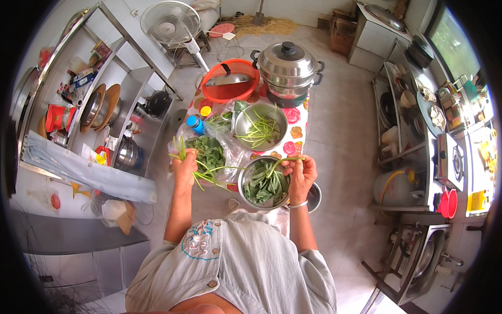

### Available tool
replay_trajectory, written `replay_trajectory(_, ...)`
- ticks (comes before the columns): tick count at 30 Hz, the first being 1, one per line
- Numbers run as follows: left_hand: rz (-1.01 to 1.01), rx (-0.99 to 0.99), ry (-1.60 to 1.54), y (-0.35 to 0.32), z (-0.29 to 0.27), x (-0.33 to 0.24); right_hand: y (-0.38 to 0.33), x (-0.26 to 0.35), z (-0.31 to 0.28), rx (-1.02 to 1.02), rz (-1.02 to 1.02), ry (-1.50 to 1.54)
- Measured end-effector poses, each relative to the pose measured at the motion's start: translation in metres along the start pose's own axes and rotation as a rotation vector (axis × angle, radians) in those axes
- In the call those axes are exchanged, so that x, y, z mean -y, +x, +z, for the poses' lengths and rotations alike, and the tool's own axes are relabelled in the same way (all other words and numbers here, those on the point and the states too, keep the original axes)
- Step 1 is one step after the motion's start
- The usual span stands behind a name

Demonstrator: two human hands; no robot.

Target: The person stands at a kitchen table and repeatedly picks up long green vegetable stems, snaps off the ends, and places the trimmed pieces into a metal bowl. The person continues this repetitive trimming process throughout the clip.

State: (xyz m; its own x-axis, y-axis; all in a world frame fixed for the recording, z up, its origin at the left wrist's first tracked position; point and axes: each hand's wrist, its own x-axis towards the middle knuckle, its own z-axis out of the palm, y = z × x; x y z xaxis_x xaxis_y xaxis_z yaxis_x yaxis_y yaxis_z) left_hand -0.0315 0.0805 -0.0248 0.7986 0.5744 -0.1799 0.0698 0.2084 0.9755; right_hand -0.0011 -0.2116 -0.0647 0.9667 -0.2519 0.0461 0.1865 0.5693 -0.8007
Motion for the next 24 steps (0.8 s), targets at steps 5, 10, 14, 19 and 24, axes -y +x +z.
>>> replay_trajectory(5,-0.047,0.094,-0.071,0.002,-0.007,-0.006,0.04,-0.019,0.035,0.164,-0.11,-0.19)
replay_trajectory(10,-0.11,0.257,-0.04,-0.012,0.013,-0.008,0.084,-0.056,0.057,0.474,-0.258,-1.275)
replay_trajectory(14,-0.095,0.348,0.061,-0.019,0.023,-0.001,0.027,-0.029,0.081,0.752,0.266,-0.518)
replay_trajectory(19,0.015,0.486,0.178,-0.028,0.046,0.014,-0.013,-0.019,0.09,0.837,0.2,-0.466)
replay_trajectory(24,-0.023,0.637,0.122,-0.034,0.063,0.008,-0.014,-0.003,0.069,0.701,0.245,-0.462)
